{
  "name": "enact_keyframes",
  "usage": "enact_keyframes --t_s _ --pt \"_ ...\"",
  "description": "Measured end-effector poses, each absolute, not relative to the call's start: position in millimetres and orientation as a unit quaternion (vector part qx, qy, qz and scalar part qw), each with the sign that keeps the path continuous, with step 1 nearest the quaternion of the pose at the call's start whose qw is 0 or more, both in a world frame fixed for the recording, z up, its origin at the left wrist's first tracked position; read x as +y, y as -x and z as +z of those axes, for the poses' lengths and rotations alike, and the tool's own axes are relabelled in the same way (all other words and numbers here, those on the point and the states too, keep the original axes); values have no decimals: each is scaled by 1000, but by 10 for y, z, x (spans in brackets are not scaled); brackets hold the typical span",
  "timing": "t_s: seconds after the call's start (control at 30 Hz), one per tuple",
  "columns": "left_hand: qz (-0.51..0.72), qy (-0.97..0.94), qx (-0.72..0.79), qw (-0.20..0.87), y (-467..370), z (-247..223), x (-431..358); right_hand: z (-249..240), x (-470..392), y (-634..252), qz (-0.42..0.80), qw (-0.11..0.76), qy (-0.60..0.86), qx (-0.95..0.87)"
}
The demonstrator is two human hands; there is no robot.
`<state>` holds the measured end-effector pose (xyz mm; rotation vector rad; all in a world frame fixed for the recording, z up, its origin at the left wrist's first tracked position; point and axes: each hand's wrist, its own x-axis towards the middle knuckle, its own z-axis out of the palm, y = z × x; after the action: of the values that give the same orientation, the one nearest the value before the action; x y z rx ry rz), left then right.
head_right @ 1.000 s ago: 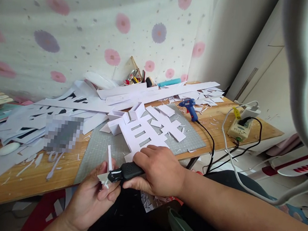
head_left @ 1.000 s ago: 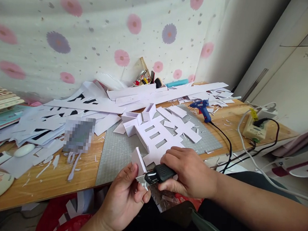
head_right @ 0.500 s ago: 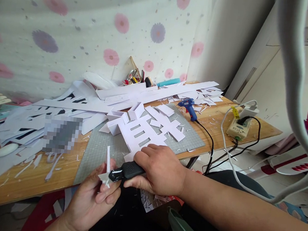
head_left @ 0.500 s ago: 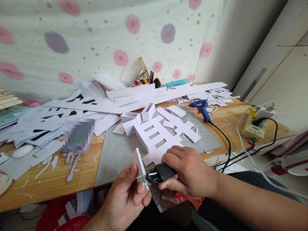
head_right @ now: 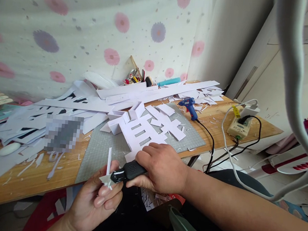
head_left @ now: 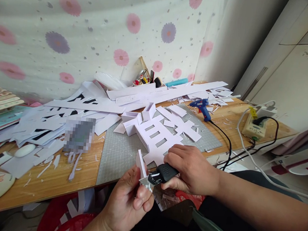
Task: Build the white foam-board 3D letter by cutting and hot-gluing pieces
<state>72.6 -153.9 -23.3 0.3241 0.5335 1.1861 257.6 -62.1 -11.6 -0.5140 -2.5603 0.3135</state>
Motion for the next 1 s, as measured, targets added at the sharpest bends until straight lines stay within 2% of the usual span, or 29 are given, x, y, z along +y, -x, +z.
enact_keyframes --t_s 0.27,0.57,1.0 --pt "539 -276 241 759 -817 -273 -1576 -81 -552 -2612 125 248 207 -938" --pt "563 -194 263 759 -760 -199 -1555 -57 -610 -2603 106 255 176 -945" --pt "529 -273 188 781 -774 -253 -1599 -58 -589 -2563 67 261 167 -948"
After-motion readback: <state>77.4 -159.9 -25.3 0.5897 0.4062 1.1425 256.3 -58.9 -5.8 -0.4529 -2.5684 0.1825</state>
